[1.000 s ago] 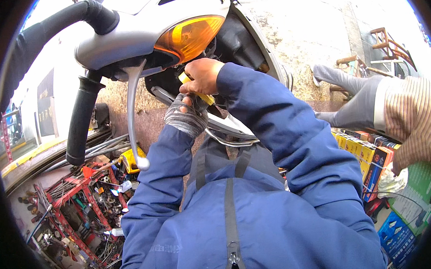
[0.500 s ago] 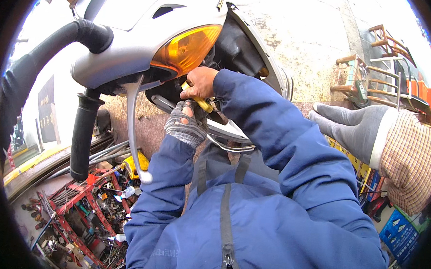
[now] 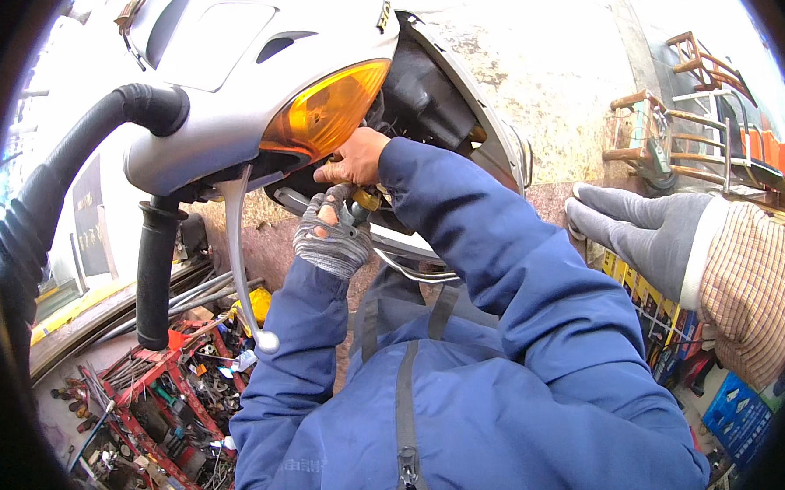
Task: The person works on the front wiring of a silver scooter, connecting wires and testing the turn signal. They retrieve a roll of yellow tape from a cluttered tool rack, tear off a piece, and wrap it around the wire bundle near the headlight.
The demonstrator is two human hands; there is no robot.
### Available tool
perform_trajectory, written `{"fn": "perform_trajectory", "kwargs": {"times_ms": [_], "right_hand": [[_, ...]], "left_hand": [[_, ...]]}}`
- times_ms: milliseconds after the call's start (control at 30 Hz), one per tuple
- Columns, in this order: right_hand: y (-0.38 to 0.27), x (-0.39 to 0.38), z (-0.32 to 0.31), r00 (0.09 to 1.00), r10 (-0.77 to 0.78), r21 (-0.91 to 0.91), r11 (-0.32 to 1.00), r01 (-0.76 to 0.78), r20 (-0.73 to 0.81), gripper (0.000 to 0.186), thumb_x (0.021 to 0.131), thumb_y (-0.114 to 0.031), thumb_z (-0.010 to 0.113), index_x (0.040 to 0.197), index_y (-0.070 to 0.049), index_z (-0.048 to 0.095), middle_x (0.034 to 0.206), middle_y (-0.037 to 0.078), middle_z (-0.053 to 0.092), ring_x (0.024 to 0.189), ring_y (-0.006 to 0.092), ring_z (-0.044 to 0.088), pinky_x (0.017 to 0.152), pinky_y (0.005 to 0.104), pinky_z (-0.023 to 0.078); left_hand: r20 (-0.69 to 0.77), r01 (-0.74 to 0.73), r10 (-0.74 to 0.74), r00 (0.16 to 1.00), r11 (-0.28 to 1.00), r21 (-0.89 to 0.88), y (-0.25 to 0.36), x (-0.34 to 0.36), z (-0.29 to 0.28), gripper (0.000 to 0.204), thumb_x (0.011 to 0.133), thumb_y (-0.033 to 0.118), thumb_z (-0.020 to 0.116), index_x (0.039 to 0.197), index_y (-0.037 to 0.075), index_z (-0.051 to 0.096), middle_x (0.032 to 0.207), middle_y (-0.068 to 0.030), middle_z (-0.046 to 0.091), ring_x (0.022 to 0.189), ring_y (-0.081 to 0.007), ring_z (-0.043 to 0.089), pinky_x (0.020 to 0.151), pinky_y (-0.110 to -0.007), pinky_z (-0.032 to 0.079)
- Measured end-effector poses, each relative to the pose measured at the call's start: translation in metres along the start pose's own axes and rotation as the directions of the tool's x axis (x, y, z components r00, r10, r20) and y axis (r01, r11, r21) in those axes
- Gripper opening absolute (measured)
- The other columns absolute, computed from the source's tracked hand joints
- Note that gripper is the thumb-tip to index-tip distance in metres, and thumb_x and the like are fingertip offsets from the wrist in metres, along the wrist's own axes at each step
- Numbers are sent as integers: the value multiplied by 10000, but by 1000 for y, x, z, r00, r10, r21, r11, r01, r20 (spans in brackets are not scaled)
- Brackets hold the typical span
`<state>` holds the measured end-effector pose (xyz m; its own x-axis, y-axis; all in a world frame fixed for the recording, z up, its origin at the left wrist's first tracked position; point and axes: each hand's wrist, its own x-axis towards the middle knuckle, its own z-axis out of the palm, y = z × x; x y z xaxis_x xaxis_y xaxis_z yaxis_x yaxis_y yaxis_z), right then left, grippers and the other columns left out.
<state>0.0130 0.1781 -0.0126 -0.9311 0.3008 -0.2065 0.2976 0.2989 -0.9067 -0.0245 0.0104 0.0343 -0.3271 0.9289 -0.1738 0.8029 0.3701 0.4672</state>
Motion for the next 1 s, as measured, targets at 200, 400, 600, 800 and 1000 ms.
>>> {"fn": "perform_trajectory", "kwargs": {"times_ms": [200, 400, 600, 800, 1000], "right_hand": [[11, -63, -3, 891, 282, 238, 949, -206, -355, 397, 840, -364, 577, 791, 18, 674, 762, 217, 652, 742, 363, 650, 704, 437, 503], [14, -85, 55, 942, 337, 836, 518, -179, -7, 463, 890, -51, 518, 1346, -45, 442, 1013, 111, 611, 782, 161, 601, 574, 305, 547], [16, -79, 70, 889, 449, 941, 330, -70, -91, 354, 839, -21, 596, 1171, -12, 474, 1011, 116, 609, 805, 183, 619, 539, 307, 539], [22, -65, 87, 867, 497, 958, 270, -101, -48, 319, 867, -55, 611, 1145, 3, 467, 1040, 117, 621, 874, 200, 646, 590, 305, 563], [17, -69, 96, 874, 477, 970, 241, -28, -93, 549, 840, -52, 623, 1334, -8, 386, 1231, 155, 545, 1045, 230, 588, 682, 332, 563]], "left_hand": [[94, 235, -283, 955, 518, -823, -24, 0, 7, 516, 717, -44, 679, 1178, 28, 459, 1088, -101, 621, 1019, -175, 617, 886, -292, 500], [27, 100, -135, 990, 569, -816, -50, -1, -11, 472, 708, -5, 741, 1144, 29, 562, 996, -31, 632, 875, -95, 588, 790, -270, 497], [177, 229, -149, 973, 525, -820, -61, 1, -18, 513, 703, -13, 738, 1183, 40, 564, 1057, -54, 646, 938, -127, 610, 836, -289, 498], [229, 255, -113, 967, 446, -858, -68, 3, -26, 518, 706, 36, 755, 1189, 32, 568, 1087, -52, 639, 961, -141, 603, 864, -299, 482], [429, 464, -179, 885, 299, -834, -71, 7, -37, 598, 659, 126, 797, 1202, 38, 563, 1017, -44, 648, 880, -142, 617, 789, -290, 516]]}}
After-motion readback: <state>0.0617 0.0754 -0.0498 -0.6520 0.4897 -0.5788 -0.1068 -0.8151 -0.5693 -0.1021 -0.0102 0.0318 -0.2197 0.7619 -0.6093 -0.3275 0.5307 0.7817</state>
